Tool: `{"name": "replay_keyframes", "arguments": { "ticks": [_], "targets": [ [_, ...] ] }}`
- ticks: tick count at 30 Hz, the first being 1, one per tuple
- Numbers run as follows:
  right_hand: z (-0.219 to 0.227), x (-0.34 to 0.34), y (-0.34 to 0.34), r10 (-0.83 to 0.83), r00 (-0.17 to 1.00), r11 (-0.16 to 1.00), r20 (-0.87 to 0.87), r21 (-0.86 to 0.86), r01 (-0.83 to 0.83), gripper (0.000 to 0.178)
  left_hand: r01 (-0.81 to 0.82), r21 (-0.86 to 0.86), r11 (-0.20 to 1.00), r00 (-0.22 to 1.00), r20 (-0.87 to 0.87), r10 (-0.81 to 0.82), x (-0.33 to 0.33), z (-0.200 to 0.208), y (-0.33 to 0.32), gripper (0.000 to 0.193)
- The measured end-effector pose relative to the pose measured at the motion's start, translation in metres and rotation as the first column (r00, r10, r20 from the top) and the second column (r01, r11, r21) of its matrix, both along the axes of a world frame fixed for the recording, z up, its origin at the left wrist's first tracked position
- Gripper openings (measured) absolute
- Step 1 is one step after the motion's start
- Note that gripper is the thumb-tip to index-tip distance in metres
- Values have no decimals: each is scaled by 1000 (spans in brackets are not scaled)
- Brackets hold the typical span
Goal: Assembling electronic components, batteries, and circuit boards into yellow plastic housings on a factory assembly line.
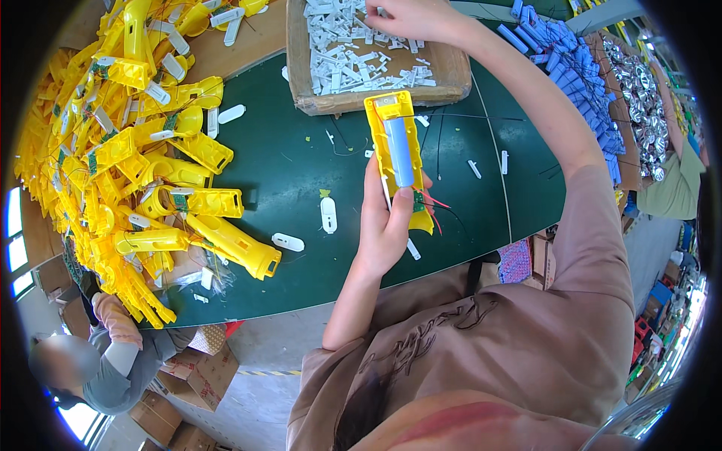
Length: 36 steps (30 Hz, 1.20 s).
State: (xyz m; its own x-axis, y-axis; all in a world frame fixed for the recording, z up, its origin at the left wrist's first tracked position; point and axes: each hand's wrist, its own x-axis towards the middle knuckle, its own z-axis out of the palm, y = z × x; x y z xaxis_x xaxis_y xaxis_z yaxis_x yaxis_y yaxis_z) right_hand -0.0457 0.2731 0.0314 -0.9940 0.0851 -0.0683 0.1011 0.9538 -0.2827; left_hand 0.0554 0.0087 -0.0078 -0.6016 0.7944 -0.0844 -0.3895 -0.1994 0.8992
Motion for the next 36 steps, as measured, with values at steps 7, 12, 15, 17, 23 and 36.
{"name": "replay_keyframes", "arguments": {
  "ticks": [7,12,15,17,23,36],
  "targets": [
    [-28,-9,7,-67,971,997,-228,-47,57,18,-31,3,1000,999,-11,31,3,0,2,45],
    [-16,13,0,-210,974,736,-84,-669,101,11,-5,-3,1000,998,-70,5,3,-2,1,52],
    [3,42,-17,-225,974,414,-10,-906,86,14,7,29,1000,1000,-25,-6,3,3,-1,50],
    [11,62,-27,-218,976,314,11,-946,81,17,-14,33,999,999,-29,15,3,5,-2,49],
    [38,117,-51,-188,976,8,-114,-993,-115,19,-29,52,998,998,-62,32,10,13,-5,47],
    [57,183,-85,-314,845,343,-433,-882,-324,11,26,71,997,982,-190,-12,41,44,-16,50]
  ]
}}
